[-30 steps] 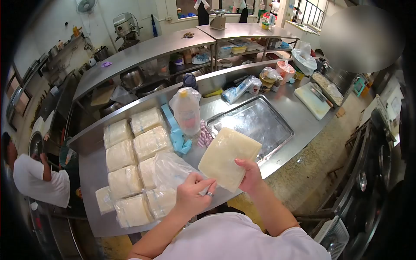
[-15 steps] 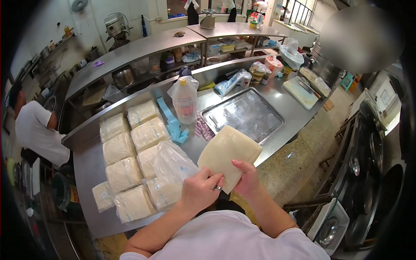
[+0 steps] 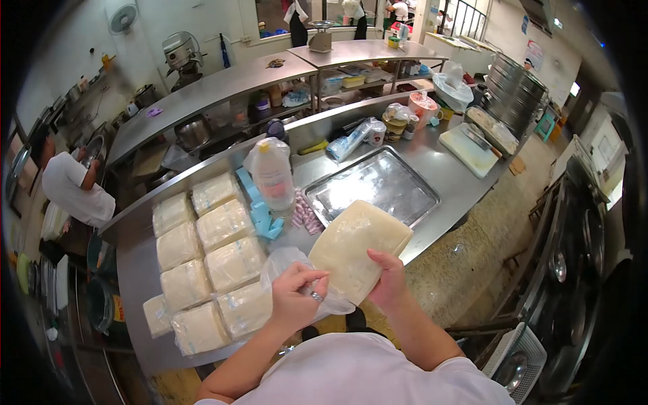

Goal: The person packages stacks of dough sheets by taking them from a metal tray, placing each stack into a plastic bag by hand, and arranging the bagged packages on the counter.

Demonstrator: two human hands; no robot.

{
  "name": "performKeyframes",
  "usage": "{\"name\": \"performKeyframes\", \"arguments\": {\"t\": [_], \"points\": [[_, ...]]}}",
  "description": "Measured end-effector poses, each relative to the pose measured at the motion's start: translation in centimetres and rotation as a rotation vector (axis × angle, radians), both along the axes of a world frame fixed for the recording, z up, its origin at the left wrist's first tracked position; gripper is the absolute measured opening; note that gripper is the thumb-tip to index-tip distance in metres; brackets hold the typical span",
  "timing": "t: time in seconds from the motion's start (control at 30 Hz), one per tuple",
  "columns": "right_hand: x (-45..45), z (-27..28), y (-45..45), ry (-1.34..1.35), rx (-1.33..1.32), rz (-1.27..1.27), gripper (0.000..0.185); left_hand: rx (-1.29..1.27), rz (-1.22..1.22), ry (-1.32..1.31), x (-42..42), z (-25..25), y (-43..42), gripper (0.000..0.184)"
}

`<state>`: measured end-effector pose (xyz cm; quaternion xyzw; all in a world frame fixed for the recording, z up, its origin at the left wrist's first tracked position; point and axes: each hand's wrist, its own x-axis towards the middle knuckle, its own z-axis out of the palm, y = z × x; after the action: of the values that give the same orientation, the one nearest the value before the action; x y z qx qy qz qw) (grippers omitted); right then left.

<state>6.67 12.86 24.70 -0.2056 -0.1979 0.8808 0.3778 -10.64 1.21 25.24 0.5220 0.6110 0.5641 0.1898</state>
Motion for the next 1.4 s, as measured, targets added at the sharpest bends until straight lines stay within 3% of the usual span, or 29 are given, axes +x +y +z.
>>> {"name": "performKeyframes", "arguments": {"t": [0.17,0.27,0.37,0.57,0.67,0.77,1.0,1.1,1.27,1.3,1.4], "points": [[4.9,0.2,4.0,-0.024,-0.037,-0.178,0.045,-0.181,-0.175,-0.488,2.0,-1.3,3.1,0.016],[8.6,0.5,6.4,-0.04,-0.018,-0.272,0.044,-0.267,-0.224,-0.644,4.3,-2.8,5.0,0.018],[12.6,0.5,8.2,0.006,0.003,-0.342,0.042,-0.474,-0.315,-0.66,6.3,-4.5,6.9,0.018],[19.6,-0.6,9.0,-0.043,0.021,-0.55,0.043,-0.537,-0.464,-0.69,12.6,-9.2,10.7,0.015],[22.3,-0.8,8.8,-0.044,0.02,-0.598,0.046,-0.615,-0.52,-0.596,15.6,-10.7,11.8,0.016],[24.1,-0.7,8.5,-0.062,0.034,-0.641,0.046,-0.856,-0.616,-0.31,17.6,-10.1,13.2,0.019],[26.9,-0.9,8.4,-0.092,0.026,-0.742,0.048,-0.873,-0.718,-0.306,20.5,-11.5,14.0,0.033],[26.9,-0.7,8.6,-0.085,0.029,-0.713,0.05,-0.913,-0.786,-0.25,19.5,-11.5,14.1,0.029],[25.1,-0.5,8.3,0.218,0.111,-0.555,0.056,-1.012,-1.058,-0.004,13.1,-8.0,13.5,0.021],[24.3,-0.3,8.1,0.301,0.134,-0.509,0.057,-0.986,-0.954,-0.041,11.5,-7.7,13.4,0.02],[23.4,-2.9,8.2,0.222,0.011,-0.32,0.058,-0.902,-0.586,-0.138,7.2,-5.7,12.9,0.017]]}}
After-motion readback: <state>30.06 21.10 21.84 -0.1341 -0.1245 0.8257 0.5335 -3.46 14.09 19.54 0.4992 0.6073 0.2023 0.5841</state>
